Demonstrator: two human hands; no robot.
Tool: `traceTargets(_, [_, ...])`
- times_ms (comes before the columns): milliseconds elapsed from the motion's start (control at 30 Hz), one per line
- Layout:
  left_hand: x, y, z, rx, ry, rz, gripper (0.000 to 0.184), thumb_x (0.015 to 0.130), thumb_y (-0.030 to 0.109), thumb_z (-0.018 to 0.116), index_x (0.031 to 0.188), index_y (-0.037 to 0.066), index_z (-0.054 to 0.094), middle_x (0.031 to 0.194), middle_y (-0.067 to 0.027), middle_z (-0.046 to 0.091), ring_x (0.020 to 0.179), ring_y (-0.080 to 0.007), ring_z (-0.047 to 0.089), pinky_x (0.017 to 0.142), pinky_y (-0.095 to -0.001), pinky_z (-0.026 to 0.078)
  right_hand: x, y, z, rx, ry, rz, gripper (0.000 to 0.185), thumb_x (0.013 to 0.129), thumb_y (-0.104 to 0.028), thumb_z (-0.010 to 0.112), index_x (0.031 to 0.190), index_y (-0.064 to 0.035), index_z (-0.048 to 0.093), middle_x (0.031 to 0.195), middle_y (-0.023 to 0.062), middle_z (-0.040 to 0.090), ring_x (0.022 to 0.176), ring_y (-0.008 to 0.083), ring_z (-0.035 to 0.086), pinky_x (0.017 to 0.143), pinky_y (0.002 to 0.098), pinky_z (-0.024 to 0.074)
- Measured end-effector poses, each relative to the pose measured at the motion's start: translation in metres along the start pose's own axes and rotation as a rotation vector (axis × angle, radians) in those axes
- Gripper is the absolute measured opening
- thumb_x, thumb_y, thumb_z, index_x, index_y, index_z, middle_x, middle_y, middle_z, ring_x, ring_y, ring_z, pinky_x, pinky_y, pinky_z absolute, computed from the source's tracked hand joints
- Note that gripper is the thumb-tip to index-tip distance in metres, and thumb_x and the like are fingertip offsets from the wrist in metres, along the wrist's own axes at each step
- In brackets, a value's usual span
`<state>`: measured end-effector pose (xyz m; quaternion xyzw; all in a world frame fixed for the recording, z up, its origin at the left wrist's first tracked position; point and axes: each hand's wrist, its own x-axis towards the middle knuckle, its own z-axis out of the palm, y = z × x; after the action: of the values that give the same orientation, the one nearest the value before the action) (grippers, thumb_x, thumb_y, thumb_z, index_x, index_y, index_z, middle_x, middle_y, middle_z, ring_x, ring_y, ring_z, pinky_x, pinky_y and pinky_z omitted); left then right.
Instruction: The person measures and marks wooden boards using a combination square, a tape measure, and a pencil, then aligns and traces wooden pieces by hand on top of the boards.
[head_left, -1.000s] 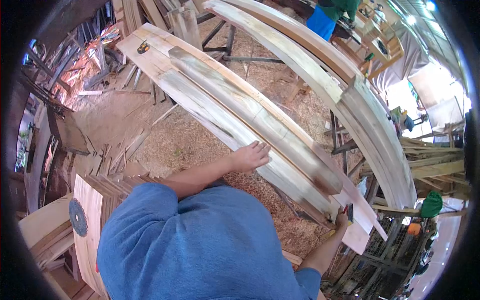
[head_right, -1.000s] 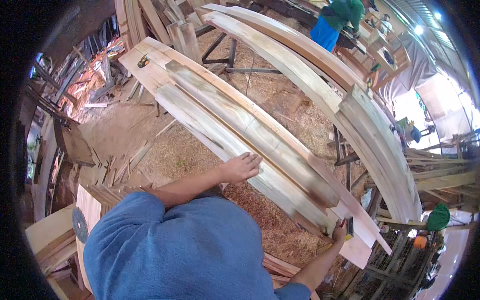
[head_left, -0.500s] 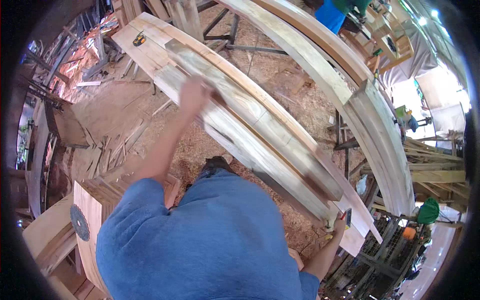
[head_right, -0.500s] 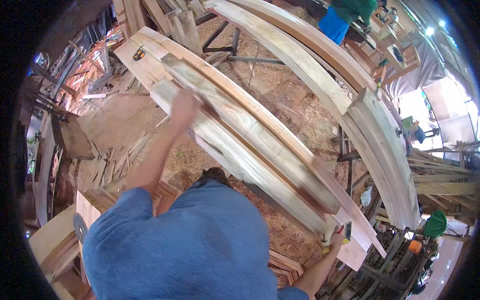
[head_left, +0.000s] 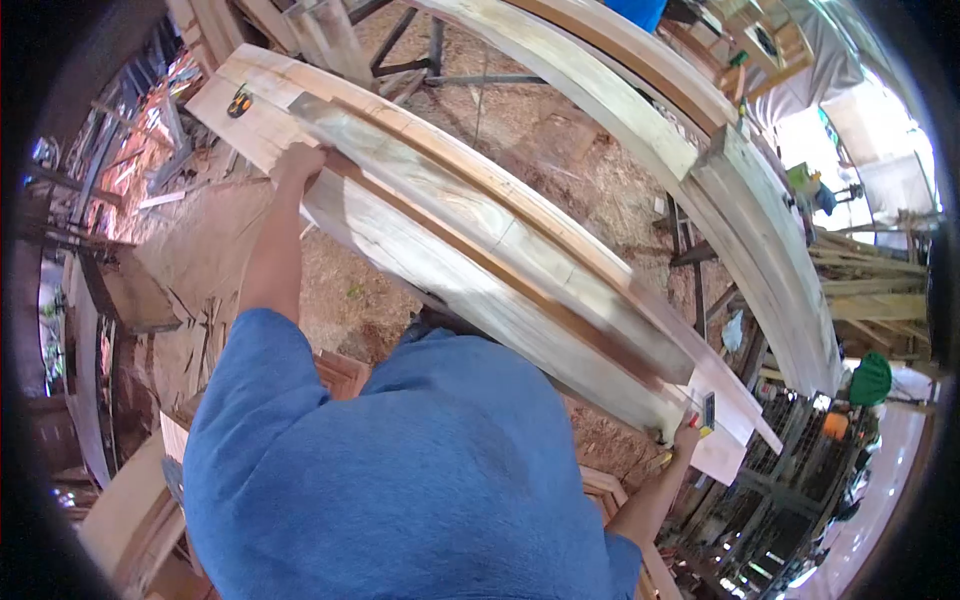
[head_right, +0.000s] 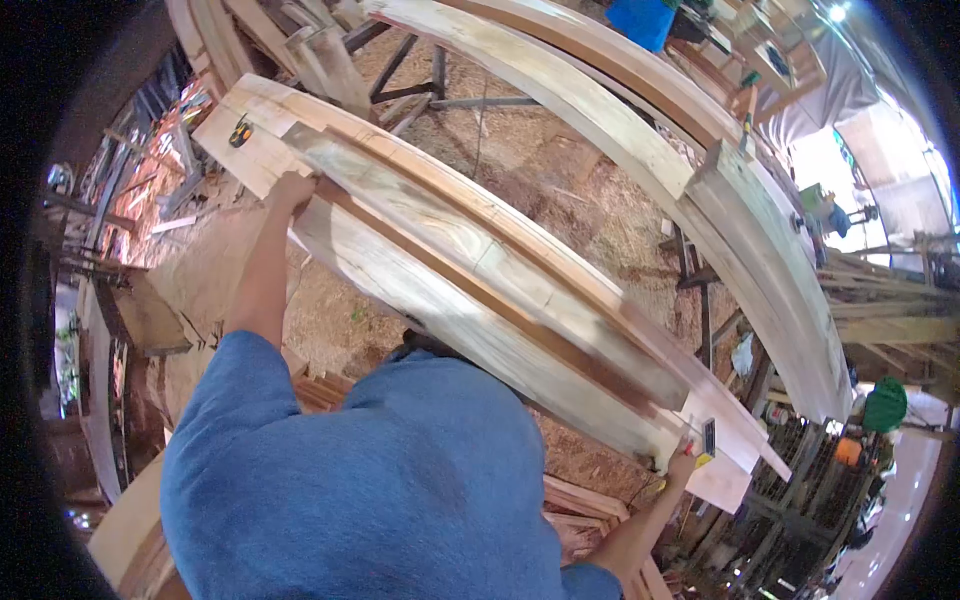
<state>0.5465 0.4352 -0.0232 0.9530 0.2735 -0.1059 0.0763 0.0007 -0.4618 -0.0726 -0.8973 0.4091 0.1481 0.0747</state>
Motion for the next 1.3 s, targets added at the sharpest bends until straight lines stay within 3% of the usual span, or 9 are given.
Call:
traceTargets(200, [-0.003, 0.001, -0.009, -0.005, -0.043, -0.025, 0.064, 0.083, 0.053, 0.063, 0.117, -0.001, 0.072, 0.125, -0.0232, 0.069, 0.119, -0.0360, 0.067, 0.099, -0.0460, 0.053, -0.018, -0.015, -0.001, 0.193, 0.239, -0.121, 0.070, 0.104, -0.058, 0.044, 0.095, 0.0073, 0.069, 0.085, 0.0380, 0.064, 0.090, 0.0549, 0.063, 0.074, 0.0569, 0.0486])
traceTargets(300, [-0.002, -0.004, -0.003, -0.034, -0.018, -0.032, 0.063, 0.082, 0.052, 0.064, 0.112, -0.002, 0.074, 0.119, -0.0247, 0.071, 0.114, -0.0378, 0.069, 0.097, -0.0459, 0.054, -0.018, -0.021, 0.000, 0.227, 0.318, -0.068, 0.069, 0.104, -0.056, 0.044, 0.089, 0.0064, 0.069, 0.084, 0.0370, 0.064, 0.090, 0.0532, 0.065, 0.075, 0.0552, 0.0491])
traceTargets(433, [0.064, -0.042, 0.035, -0.003, -0.016, 0.094, 0.059, 0.080, 0.046, 0.067, 0.106, -0.006, 0.074, 0.112, -0.0272, 0.072, 0.106, -0.0397, 0.071, 0.090, -0.0453, 0.056, -0.018, -0.024, -0.018, 0.220, 0.263, 0.088, 0.074, 0.101, -0.060, 0.045, 0.094, 0.0092, 0.069, 0.086, 0.0369, 0.066, 0.091, 0.0535, 0.063, 0.076, 0.0564, 0.0475])
traceTargets(533, [-0.007, -0.016, -0.017, -0.459, 0.070, 0.007, 0.048, 0.078, 0.038, 0.071, 0.093, -0.007, 0.074, 0.093, -0.0235, 0.074, 0.090, -0.0355, 0.072, 0.082, -0.0410, 0.057, -0.009, -0.011, -0.011, 0.416, 0.470, 0.101, 0.073, 0.100, -0.060, 0.047, 0.096, 0.0091, 0.069, 0.088, 0.0383, 0.064, 0.089, 0.0508, 0.064, 0.076, 0.0561, 0.0469])
traceTargets(700, [0.056, -0.052, 0.023, -1.476, 0.138, -0.079, 0.030, 0.077, 0.025, 0.072, 0.086, -0.003, 0.067, 0.087, -0.0159, 0.065, 0.076, -0.0274, 0.065, 0.076, -0.0388, 0.057, -0.042, -0.121, -0.081, 1.337, 0.650, 0.778, 0.052, 0.098, -0.040, 0.058, 0.110, 0.0103, 0.064, 0.101, 0.0198, 0.071, 0.090, 0.0324, 0.072, 0.081, 0.0440, 0.0593])
traceTargets(800, [0.079, -0.067, 0.066, -1.596, 0.200, 0.258, 0.026, 0.084, 0.016, 0.063, 0.103, -0.002, 0.064, 0.105, -0.0195, 0.064, 0.091, -0.0305, 0.066, 0.081, -0.0438, 0.058, -0.004, -0.033, -0.006, 1.850, 0.540, 0.094, 0.045, 0.098, -0.033, 0.053, 0.110, 0.0088, 0.065, 0.106, 0.0210, 0.071, 0.091, 0.0331, 0.071, 0.084, 0.0455, 0.0602])
traceTargets(967, [0.093, -0.064, 0.066, -1.904, -0.045, 0.031, 0.051, 0.095, 0.030, 0.047, 0.136, 0.000, 0.051, 0.133, -0.0236, 0.058, 0.116, -0.0421, 0.063, 0.099, -0.0572, 0.053, -0.011, -0.084, 0.004, 1.774, 0.790, 0.153, 0.040, 0.092, -0.027, 0.051, 0.110, 0.0055, 0.066, 0.102, 0.0193, 0.071, 0.088, 0.0322, 0.070, 0.082, 0.0441, 0.0595])
traceTargets(1233, [0.102, -0.082, 0.056, -1.867, -0.228, -0.096, 0.060, 0.094, 0.045, 0.044, 0.133, 0.001, 0.054, 0.136, -0.0203, 0.059, 0.123, -0.0404, 0.060, 0.099, -0.0597, 0.051, 0.009, -0.076, 0.008, 1.995, 0.693, 0.219, 0.038, 0.099, -0.029, 0.048, 0.110, 0.0043, 0.063, 0.095, 0.0180, 0.070, 0.087, 0.0301, 0.069, 0.080, 0.0417, 0.0580])
traceTargets(1300, [0.102, -0.061, 0.057, -1.759, 0.006, -0.138, 0.061, 0.094, 0.047, 0.043, 0.129, 0.000, 0.059, 0.129, -0.0196, 0.064, 0.120, -0.0394, 0.062, 0.098, -0.0574, 0.052, 0.008, -0.078, 0.009, 1.952, 0.640, 0.196, 0.040, 0.102, -0.030, 0.048, 0.108, 0.0059, 0.064, 0.095, 0.0197, 0.070, 0.087, 0.0316, 0.070, 0.080, 0.0421, 0.0585])
